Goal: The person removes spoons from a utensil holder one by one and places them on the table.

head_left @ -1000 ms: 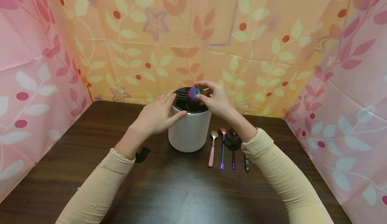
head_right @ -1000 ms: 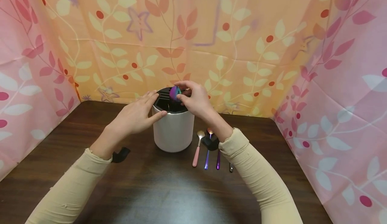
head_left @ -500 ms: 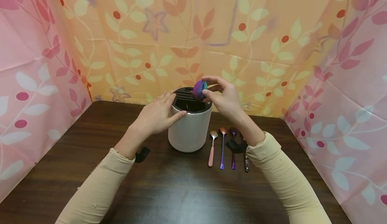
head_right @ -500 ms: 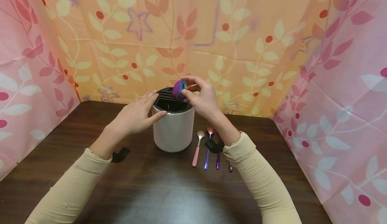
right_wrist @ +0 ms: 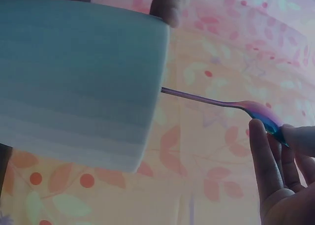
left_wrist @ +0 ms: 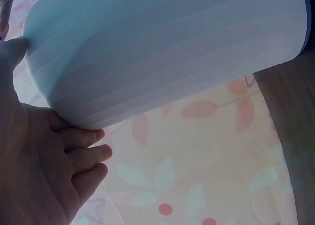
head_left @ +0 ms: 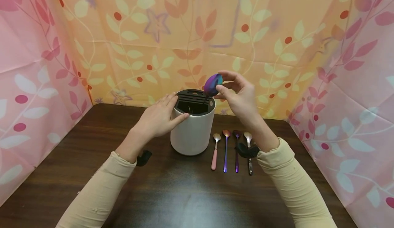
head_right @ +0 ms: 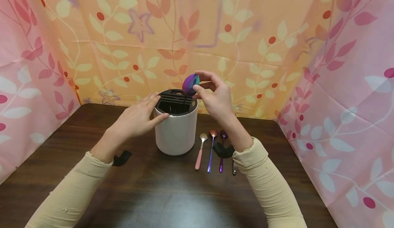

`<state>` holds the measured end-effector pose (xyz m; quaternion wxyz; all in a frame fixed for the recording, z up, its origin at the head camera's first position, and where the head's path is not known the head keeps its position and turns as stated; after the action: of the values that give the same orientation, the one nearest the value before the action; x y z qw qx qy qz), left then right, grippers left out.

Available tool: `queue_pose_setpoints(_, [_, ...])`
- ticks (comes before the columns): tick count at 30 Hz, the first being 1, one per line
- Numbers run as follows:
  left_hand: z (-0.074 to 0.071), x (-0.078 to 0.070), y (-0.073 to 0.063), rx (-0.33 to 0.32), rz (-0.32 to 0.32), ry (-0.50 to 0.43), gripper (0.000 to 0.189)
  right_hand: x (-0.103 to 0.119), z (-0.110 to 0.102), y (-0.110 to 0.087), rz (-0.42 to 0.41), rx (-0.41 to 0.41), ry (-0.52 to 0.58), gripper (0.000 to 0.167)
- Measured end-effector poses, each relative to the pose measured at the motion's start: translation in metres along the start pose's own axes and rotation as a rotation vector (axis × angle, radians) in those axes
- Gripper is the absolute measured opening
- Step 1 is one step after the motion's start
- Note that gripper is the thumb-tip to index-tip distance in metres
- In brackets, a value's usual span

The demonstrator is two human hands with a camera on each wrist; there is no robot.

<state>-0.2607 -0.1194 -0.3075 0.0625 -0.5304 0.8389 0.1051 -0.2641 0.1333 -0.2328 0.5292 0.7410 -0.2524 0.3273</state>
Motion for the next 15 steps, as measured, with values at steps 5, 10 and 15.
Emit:
queue_pose_setpoints(5, [0.0,0.0,-0.001,-0.001,-0.003,-0.002,0.097,0.006,-0.008,-0.001,-0.016,-0.051,0.072,0.042])
queue_pose_setpoints(10, [0.0,0.0,-0.001,0.003,-0.004,-0.002,0.097,0.014,-0.015,-0.003,-0.054,-0.088,0.118,0.04])
queue_pose_setpoints(15, [0.001,0.001,0.0,0.004,-0.006,-0.005,0.099,0.02,-0.022,-0.005,-0.097,-0.13,0.161,0.038])
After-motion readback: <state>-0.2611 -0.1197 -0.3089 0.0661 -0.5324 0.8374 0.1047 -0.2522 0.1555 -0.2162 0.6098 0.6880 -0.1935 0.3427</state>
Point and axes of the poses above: each hand's wrist, its own y-axis towards the middle knuckle, its own z-axis out of the palm, x = y × z, the point moved 2 cm from there along y, towards the middle knuckle, and after that the axes turned 9 degrees about x, right-handed, at the moved point
